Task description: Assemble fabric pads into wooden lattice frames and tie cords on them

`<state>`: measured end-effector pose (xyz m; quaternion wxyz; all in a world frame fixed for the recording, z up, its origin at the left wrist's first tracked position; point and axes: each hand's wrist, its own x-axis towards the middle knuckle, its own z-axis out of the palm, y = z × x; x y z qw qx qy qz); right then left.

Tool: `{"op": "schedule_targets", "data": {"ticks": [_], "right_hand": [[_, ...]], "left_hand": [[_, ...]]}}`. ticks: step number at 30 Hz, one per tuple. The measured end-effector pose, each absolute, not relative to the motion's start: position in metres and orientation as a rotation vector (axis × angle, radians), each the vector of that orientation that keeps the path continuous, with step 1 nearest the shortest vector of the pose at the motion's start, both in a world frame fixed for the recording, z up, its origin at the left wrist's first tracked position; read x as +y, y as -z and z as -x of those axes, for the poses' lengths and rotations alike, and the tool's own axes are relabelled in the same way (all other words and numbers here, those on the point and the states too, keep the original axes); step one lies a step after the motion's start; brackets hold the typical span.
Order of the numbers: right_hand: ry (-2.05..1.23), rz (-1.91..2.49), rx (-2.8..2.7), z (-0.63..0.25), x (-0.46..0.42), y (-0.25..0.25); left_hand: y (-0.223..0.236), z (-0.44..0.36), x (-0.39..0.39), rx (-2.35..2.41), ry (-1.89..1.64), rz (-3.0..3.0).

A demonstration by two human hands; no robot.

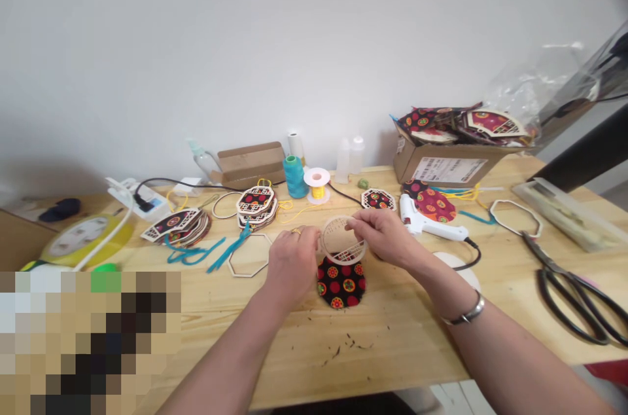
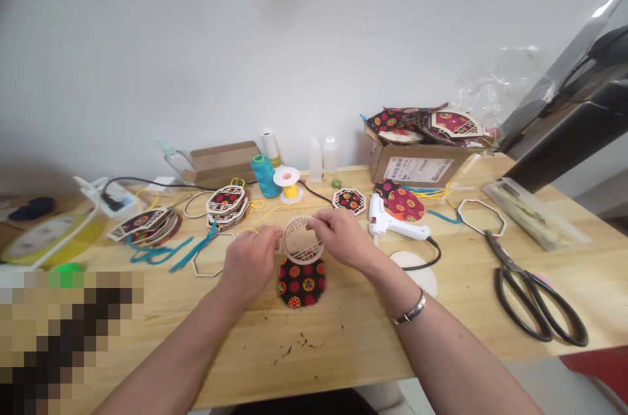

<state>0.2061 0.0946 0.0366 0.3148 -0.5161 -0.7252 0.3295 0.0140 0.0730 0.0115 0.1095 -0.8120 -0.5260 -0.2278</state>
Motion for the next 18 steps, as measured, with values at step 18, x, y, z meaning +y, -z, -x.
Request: {"op": "schedule_targets", "data": {"ticks": [18], "right_hand": [[-0.735,1.401,-1.966,-0.2077,0.093,-0.0389]], "left_hand": [[-0.0129,-0.0127,0.0753,-1.344,0.608,2.456]]}}
